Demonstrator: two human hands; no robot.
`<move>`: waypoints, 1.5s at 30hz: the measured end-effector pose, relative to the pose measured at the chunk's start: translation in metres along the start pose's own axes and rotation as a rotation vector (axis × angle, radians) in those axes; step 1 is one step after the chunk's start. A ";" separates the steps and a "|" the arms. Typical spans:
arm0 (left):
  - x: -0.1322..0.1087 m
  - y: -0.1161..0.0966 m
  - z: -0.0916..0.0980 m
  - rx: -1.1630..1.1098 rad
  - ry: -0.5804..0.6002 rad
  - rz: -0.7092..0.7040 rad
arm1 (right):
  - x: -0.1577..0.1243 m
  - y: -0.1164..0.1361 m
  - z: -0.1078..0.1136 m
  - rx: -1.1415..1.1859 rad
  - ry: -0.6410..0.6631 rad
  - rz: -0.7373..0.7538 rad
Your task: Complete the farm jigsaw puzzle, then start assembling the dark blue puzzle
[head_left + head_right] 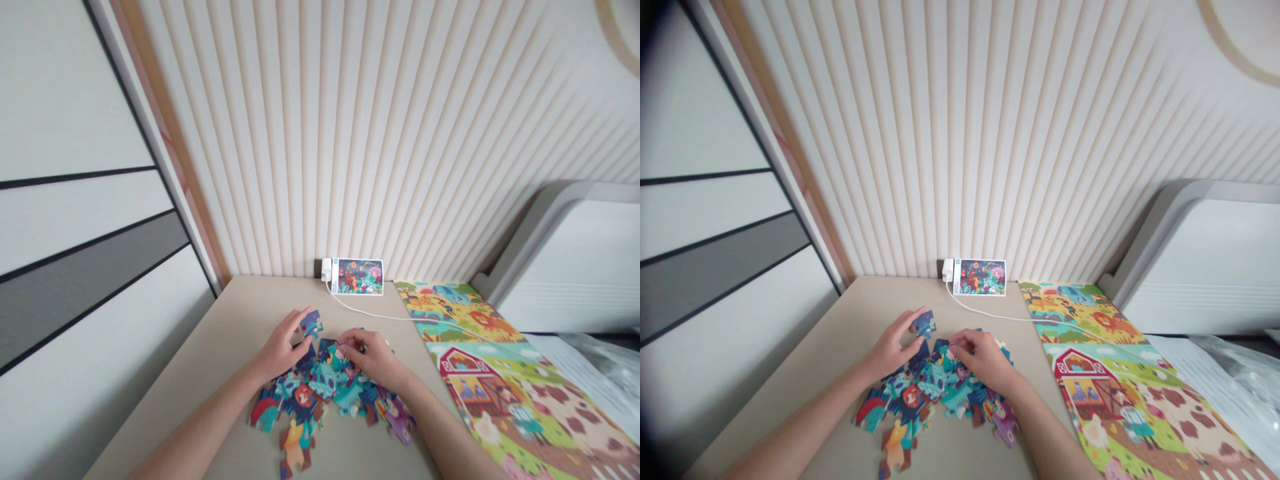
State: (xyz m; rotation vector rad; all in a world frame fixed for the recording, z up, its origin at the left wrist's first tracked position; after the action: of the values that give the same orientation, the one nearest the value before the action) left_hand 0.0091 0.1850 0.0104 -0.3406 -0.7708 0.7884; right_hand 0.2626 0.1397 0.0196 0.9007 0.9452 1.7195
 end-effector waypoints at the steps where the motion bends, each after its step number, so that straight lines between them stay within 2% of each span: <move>1: 0.000 0.000 0.000 0.002 0.002 -0.003 | 0.000 -0.001 0.000 -0.025 0.004 0.007; 8: -0.003 0.002 -0.004 -0.002 0.077 -0.014 | 0.002 0.007 0.002 -0.118 -0.050 0.187; 19: -0.007 -0.005 -0.005 -0.047 0.208 -0.091 | -0.003 0.021 -0.001 -0.078 0.036 0.207; 28: -0.007 -0.007 -0.004 -0.075 0.176 -0.108 | -0.004 0.019 -0.002 -0.073 0.024 0.174; 36: -0.008 -0.010 -0.005 -0.082 0.203 -0.124 | -0.004 0.020 -0.002 -0.095 0.031 0.169; 45: -0.012 0.002 -0.011 -0.051 0.144 -0.071 | -0.005 0.017 -0.002 0.020 0.020 0.111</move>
State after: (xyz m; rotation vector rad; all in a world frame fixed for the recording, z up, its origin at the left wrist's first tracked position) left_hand 0.0103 0.1778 -0.0038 -0.4095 -0.6651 0.6711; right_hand 0.2557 0.1305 0.0335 0.9664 0.9420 1.8182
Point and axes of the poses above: each hand's wrist, its own x-axis towards the middle knuckle, its own z-axis out of the back of the hand, y = z × x, the point moved 1 cm from there along x, towards the middle knuckle, and after that the axes turned 7 degrees about x, right-handed, at the moved point
